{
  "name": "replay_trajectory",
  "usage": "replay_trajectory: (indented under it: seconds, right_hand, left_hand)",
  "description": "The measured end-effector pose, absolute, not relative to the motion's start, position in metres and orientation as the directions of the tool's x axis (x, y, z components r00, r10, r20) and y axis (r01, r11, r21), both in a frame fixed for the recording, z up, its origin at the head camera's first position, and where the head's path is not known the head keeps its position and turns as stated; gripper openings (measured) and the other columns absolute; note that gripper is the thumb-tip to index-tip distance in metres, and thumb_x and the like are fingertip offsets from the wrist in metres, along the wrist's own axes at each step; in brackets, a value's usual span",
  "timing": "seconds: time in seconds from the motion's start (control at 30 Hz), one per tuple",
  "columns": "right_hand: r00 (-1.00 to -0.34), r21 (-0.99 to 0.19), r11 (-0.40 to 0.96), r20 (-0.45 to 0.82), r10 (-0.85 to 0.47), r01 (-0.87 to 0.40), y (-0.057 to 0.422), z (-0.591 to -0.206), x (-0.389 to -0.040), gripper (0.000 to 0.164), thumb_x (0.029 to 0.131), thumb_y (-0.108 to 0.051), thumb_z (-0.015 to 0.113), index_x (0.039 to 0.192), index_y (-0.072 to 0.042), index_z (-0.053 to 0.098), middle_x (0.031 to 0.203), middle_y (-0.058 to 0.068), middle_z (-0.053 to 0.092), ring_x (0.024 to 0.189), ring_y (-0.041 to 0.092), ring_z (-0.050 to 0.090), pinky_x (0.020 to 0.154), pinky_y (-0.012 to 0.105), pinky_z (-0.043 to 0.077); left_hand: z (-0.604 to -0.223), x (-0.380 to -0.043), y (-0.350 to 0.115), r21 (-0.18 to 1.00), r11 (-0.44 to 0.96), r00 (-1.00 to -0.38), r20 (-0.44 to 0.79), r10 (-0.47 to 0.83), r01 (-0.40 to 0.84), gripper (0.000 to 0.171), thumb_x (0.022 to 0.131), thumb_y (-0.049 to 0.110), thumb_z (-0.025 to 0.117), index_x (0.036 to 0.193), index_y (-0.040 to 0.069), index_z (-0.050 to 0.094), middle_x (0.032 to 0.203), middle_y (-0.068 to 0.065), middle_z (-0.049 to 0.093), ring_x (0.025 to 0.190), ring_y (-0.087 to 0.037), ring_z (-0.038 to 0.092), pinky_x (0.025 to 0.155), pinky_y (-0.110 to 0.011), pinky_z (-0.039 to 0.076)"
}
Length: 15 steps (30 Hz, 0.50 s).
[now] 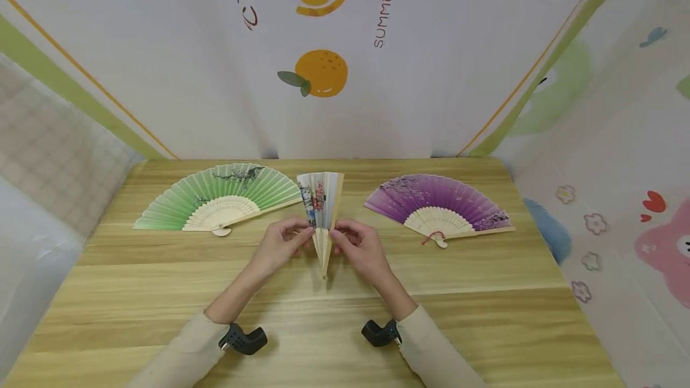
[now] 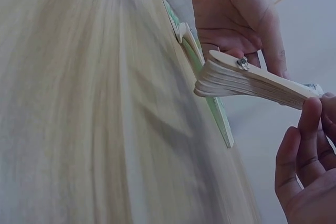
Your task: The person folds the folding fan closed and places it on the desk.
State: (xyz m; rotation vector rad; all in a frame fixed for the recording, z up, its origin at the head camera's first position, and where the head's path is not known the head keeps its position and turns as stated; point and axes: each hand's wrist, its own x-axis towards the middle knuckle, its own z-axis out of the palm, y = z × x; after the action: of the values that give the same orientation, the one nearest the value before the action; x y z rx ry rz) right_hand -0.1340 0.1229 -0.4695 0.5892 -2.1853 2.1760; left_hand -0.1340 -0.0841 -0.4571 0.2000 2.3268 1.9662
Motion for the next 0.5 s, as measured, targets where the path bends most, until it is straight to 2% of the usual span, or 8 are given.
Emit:
replay_trajectory:
  seconds: [0.17,0.5]
  right_hand:
    - [-0.928,-0.966,-0.011,0.250,-0.278,-0.257,0.1205,-0.4680,-0.1337,0.015,0.097,0.009,0.062,0.109,0.017,0.065,0.095,0.024,0.067,0.069,0.018,0.063,0.064,0.038,0.059]
    - [-0.930,-0.969,-0.009,0.240,-0.279,-0.247,0.1261,-0.4705,-0.1302,0.012,0.098,0.009,0.061,0.106,0.017,0.065,0.094,0.024,0.067,0.069,0.022,0.063,0.063,0.034,0.058]
  left_hand:
    - [-0.4554,-0.1329,-0.0897,0.984,0.172,-0.985,0.015,0.173,0.045,0.016,0.097,0.002,0.068,0.109,-0.008,0.068,0.092,-0.013,0.070,0.078,-0.040,0.068,0.060,-0.046,0.059]
    - [-0.4554,-0.1309,-0.0852,0.988,0.154,-0.977,-0.014,0.213,0.019,0.015,0.099,0.002,0.066,0.109,-0.007,0.068,0.094,-0.011,0.069,0.078,-0.037,0.067,0.060,-0.040,0.059]
